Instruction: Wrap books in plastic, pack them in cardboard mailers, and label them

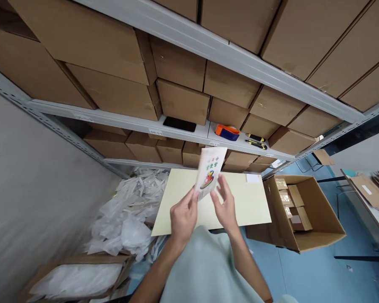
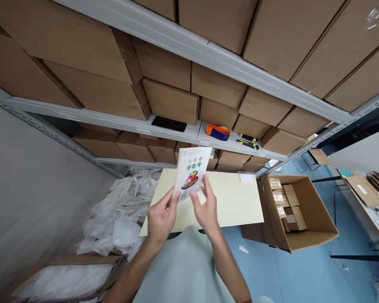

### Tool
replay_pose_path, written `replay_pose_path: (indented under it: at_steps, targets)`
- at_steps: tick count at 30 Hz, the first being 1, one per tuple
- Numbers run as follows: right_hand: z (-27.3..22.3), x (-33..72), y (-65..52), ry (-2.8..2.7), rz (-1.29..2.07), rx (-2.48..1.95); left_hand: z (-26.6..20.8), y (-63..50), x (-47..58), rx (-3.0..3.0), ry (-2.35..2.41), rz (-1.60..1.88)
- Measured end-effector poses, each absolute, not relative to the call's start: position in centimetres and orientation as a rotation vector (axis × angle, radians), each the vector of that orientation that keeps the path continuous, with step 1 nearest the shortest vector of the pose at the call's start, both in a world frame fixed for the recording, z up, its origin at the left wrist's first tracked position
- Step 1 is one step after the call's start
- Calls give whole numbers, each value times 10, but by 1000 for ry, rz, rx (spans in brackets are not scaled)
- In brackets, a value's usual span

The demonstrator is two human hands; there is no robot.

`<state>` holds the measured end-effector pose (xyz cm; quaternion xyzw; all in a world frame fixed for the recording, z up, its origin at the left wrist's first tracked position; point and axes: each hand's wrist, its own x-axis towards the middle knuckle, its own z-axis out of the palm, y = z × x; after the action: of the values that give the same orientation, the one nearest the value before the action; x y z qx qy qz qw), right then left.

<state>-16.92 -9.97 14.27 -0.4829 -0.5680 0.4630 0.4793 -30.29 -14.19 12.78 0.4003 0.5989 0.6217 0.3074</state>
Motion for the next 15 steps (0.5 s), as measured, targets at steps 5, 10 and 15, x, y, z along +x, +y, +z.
replay_pose_path:
  at_steps: [5,10,15]
  targets:
    - [138,-171,-99,-1279,1176,-1267,119,-143,-278,1496,1349,1504]
    - [139,-138,-80,-1203,1256,-1296,116,-131,-297,1319,1318,1404]
    - [146,-123,-81,-1177,1502,-1180,114,-125,-331,801,1268,1373]
